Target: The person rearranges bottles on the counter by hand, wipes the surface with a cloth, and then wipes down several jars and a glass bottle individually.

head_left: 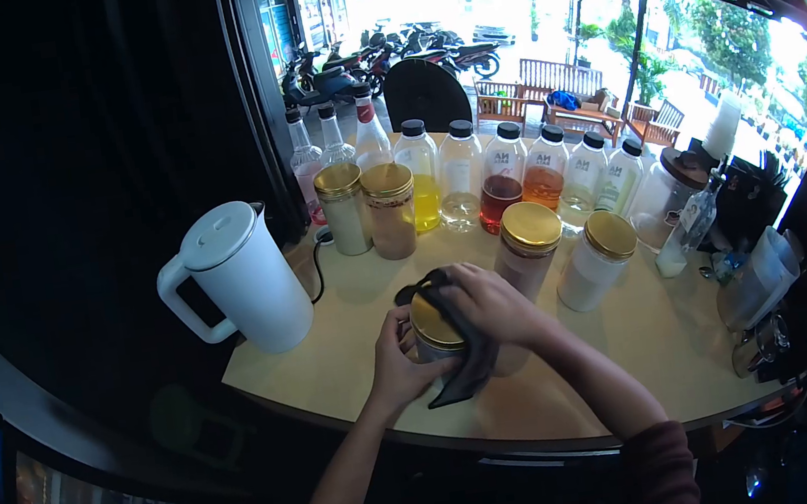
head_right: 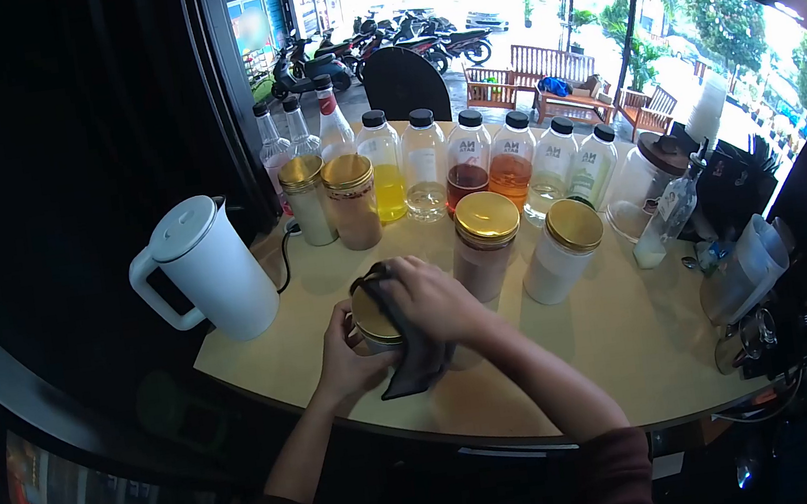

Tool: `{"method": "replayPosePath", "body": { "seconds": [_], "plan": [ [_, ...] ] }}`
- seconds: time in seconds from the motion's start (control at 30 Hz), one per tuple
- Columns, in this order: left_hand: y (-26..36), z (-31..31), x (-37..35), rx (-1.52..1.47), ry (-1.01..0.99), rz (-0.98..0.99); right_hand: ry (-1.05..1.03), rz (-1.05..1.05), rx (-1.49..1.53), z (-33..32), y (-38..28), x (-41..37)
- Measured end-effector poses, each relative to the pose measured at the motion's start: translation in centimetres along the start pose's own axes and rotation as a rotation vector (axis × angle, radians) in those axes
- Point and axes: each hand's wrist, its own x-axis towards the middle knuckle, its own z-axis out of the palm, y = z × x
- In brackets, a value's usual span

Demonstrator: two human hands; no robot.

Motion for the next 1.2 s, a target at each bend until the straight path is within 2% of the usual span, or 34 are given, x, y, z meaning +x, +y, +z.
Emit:
{"method": "replayPosePath", "body": {
  "seconds": [0.07,0.13,0.17,0.23,0.3,0.37,0.4,0.43,0.5,0.53,0.57,0.67,0.7,0.8,0.83,0.9,0.93,0.97,1.0,1.03,1.07,1.1,1.13,1.17,1.2],
  "plan": [
    [0.3,0.1,-0.2,-0.024,0.017,-0.046,0.028,0.030,-0.097,0.4,-2.0,-1.7],
    [0.6,0.0,-0.4,-0.009,0.029,-0.018,0.139,-0.319,-0.342,1.1,-2.3,-2.5],
    [0.7,-0.1,-0.4,0.005,0.046,0.015,0.142,-0.318,-0.343,1.2,-2.2,-3.1],
    [0.8,-0.2,-0.4,0.019,0.030,0.015,0.077,-0.511,-0.310,0.6,-1.4,-4.6],
    [0.9,-0.5,-0.6,0.046,-0.004,0.011,0.045,-0.513,-0.212,0.0,0.8,-5.5],
    [1.2,-0.3,-0.3,0.045,0.008,0.053,0.121,-0.392,-0.223,-0.7,1.6,-5.7],
    [0.9,-0.4,-0.2,0.077,-0.012,0.045,0.077,-0.239,-0.142,-1.0,1.2,-5.1],
    [0.9,-0.4,-0.4,0.109,-0.036,0.030,0.074,-0.237,-0.136,-1.2,0.5,-4.0],
    [1.2,-0.4,-0.6,0.136,-0.025,-0.007,-0.048,0.027,-0.148,-1.1,-1.0,-1.8],
    [1.2,-0.4,-0.6,0.126,-0.014,-0.004,0.005,-0.002,-0.285,-0.3,-1.6,-1.6],
    [1.2,-0.5,-0.7,0.115,0.000,-0.003,0.006,-0.003,-0.284,0.5,-2.3,-1.5],
    [0.6,-0.4,-0.8,-0.051,0.001,-0.043,0.111,-0.339,-0.547,2.8,-3.7,-2.1],
    [0.5,-0.4,-0.8,-0.051,0.001,-0.043,0.111,-0.339,-0.547,3.1,-3.5,-2.6],
    [-0.3,-0.2,-1.0,0.379,0.007,0.264,0.281,-0.523,-0.432,3.9,-2.3,-3.7],
    [-1.7,0.3,-1.2,0.245,0.049,0.275,0.281,-0.531,-0.432,3.8,-2.0,-3.6],
    [-3.7,0.8,-1.0,0.105,0.081,0.280,0.431,-0.422,-0.227,3.7,-1.4,-3.3],
    [-3.8,1.5,-1.4,0.107,0.081,0.285,0.517,-0.276,0.079,4.5,-0.8,-2.6],
    [-3.8,2.2,-1.7,0.044,0.170,0.289,0.525,-0.283,0.075,4.8,-0.4,-2.3],
    [-3.7,2.7,-1.6,-0.021,0.257,0.294,0.489,-0.165,0.489,5.0,-0.2,-2.1],
    [-3.6,2.8,-1.2,-0.024,0.250,0.303,0.435,-0.040,0.899,5.4,0.3,-2.0],
    [-3.7,2.6,-0.8,-0.068,0.300,0.348,0.490,0.088,0.861,8.2,2.9,-2.3],
    [-3.2,2.3,-0.5,-0.112,0.352,0.388,0.542,0.221,0.822,8.9,1.9,-2.4],
    [-2.7,0.9,-0.3,0.049,0.383,0.395,0.522,0.127,0.602,8.9,1.3,-4.0],
    [-2.3,1.1,-0.1,0.049,0.380,0.394,0.569,-0.231,0.547,8.7,0.9,-3.5],
    [-0.4,1.7,0.0,-0.148,0.387,0.420,0.558,-0.147,0.581,8.9,1.1,-4.2]
  ]
}}
